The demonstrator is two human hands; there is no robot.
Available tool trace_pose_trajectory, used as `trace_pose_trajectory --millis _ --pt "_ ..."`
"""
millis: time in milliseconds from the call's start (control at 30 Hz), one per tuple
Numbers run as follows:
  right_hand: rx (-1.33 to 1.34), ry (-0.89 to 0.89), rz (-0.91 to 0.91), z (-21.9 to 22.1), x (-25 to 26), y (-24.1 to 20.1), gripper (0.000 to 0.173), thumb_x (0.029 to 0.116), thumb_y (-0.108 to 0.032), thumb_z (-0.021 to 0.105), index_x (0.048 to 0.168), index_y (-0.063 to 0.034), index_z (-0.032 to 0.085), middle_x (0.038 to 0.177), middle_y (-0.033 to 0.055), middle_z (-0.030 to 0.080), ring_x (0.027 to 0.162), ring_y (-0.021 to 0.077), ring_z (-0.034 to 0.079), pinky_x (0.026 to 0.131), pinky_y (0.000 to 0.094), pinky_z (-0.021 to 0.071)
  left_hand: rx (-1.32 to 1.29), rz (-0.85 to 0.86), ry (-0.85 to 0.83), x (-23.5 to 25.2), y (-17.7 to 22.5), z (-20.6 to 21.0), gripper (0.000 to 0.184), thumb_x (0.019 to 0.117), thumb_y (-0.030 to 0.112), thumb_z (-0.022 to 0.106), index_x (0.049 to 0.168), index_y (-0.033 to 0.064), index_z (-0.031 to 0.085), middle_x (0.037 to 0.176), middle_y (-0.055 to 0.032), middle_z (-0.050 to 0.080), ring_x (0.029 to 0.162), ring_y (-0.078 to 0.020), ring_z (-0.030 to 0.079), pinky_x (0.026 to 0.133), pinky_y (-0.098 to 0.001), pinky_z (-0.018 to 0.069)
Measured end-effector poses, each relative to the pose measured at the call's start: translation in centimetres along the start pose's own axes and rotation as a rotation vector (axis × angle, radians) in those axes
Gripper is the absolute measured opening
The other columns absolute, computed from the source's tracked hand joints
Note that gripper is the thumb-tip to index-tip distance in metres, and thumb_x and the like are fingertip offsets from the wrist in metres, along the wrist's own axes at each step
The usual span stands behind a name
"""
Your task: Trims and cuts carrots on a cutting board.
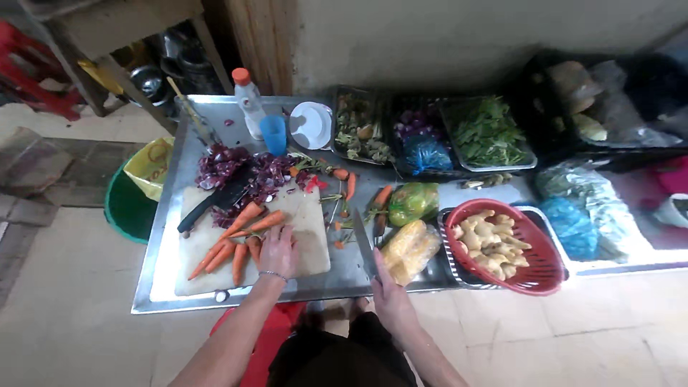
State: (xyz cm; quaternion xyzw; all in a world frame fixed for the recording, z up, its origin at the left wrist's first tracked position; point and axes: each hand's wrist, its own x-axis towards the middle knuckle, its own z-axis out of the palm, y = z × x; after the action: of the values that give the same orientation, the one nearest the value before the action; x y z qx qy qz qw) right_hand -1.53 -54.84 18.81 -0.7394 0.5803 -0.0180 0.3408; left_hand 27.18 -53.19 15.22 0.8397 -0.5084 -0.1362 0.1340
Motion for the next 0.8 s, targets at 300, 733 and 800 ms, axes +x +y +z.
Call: trace_pose_trajectory --millis 300,733,800 --pt "0.186 0.117 0.022 -0.7 -3.4 4.3 0.066 0.1066 -0.025 0.049 0.166 -0.0283 0.021 0.079 0.0048 0.069 0.056 0.0176 0.063 0.056 0.0415 0.0578 -0.084 0.291 -0.443 -1.3 6.6 3.3 0.035 0.1047 0.025 0.054 0.138 0.0182 0.064 0.131 -0.0076 0.067 0.119 -0.0252 0.066 0.104 -0.0477 0.0517" --pt "0.151 0.014 -0.027 -0.8 -4.2 4.3 0.064 0.1064 -0.026 0.048 0.166 -0.0274 0.023 0.083 0.0063 0.071 0.062 0.019 0.066 0.064 0.0427 0.0595 0.419 -0.167 -0.345 3.0 -2.1 -5.1 0.03 0.1022 0.017 0.056 0.13 0.014 0.068 0.14 -0.0205 0.058 0.108 -0.047 0.066 0.084 -0.0659 0.0545" --pt "0.183 0.051 -0.049 -0.9 -4.3 4.4 0.064 0.1064 -0.024 0.049 0.165 -0.0257 0.025 0.082 0.0053 0.071 0.061 0.0173 0.066 0.062 0.0404 0.0596 0.319 -0.143 -0.26 2.9 -1.3 -6.0 0.027 0.1043 0.024 0.055 0.124 0.0138 0.071 0.133 -0.0191 0.063 0.109 -0.0453 0.066 0.085 -0.0664 0.0537"
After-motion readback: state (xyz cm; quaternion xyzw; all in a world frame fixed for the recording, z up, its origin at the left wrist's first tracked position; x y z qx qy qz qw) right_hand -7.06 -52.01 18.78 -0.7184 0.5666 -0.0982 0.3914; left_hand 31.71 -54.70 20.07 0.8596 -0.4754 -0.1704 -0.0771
